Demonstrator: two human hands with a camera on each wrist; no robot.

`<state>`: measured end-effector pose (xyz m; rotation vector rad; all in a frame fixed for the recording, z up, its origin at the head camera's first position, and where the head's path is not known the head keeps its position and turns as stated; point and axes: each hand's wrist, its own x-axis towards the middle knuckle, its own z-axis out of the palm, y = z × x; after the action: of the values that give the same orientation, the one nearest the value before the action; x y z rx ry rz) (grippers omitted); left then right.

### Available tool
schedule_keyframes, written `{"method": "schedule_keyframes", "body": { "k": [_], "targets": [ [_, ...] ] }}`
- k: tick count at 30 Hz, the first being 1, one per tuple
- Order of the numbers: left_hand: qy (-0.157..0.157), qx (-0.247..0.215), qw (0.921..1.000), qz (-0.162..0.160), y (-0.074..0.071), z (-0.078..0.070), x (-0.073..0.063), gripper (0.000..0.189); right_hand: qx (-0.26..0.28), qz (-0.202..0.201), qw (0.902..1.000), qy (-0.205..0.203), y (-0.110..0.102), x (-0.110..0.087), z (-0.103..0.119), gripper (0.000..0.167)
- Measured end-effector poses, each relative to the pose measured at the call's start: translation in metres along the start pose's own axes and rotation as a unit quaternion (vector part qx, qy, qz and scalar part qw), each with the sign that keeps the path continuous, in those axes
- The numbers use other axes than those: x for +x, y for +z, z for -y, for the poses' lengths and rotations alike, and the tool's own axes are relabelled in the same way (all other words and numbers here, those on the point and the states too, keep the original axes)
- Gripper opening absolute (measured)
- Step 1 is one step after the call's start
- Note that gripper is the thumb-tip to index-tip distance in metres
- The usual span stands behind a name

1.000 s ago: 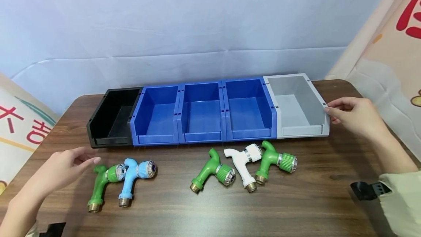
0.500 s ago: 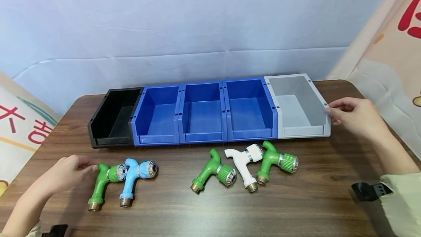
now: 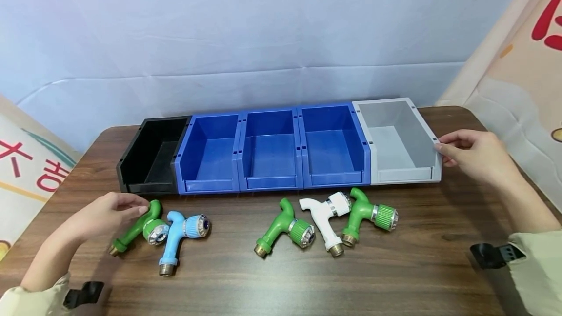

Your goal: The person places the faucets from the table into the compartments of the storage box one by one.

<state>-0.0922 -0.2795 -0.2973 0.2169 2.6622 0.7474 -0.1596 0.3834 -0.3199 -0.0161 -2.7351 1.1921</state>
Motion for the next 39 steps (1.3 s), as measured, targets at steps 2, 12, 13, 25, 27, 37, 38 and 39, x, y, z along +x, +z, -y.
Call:
{"method": "schedule_keyframes", "body": {
  "k": [2,12,13,25,27,37,38,39],
  "targets": [
    [-0.001,-0.023,0.9997,0.011,-0.001,0.002,0.001,0.030,-0.005,0.005,1.0000,-0.006,0.000,0.002,-0.003,0.017],
    [-0.018,-0.121,0.9920,0.032,-0.004,0.020,-0.011,0.037,-0.016,0.027,0.9995,0.008,-0.003,0.006,0.002,0.027],
    [-0.020,-0.126,0.9912,0.037,-0.004,0.022,-0.013,0.038,-0.017,0.024,0.9995,0.009,-0.004,0.008,-0.002,0.022],
    [-0.036,-0.122,0.9894,0.071,-0.003,0.037,-0.026,0.028,-0.001,0.041,0.9991,0.009,-0.007,0.020,-0.025,0.027],
    [-0.037,-0.118,0.9895,0.075,-0.002,0.037,-0.027,0.026,0.009,0.048,0.9988,0.010,-0.007,0.012,-0.001,0.026],
    [-0.037,-0.109,0.9902,0.079,-0.001,0.038,-0.028,0.023,0.053,0.062,0.9964,0.025,-0.007,0.007,0.008,0.018],
    [-0.038,-0.112,0.9897,0.080,-0.001,0.038,-0.028,0.024,0.054,0.060,0.9963,0.030,-0.007,0.008,0.007,0.017],
    [-0.040,-0.117,0.9890,0.081,-0.001,0.038,-0.028,0.025,0.053,0.058,0.9962,0.036,-0.007,0.008,0.006,0.018]
  ]
}}
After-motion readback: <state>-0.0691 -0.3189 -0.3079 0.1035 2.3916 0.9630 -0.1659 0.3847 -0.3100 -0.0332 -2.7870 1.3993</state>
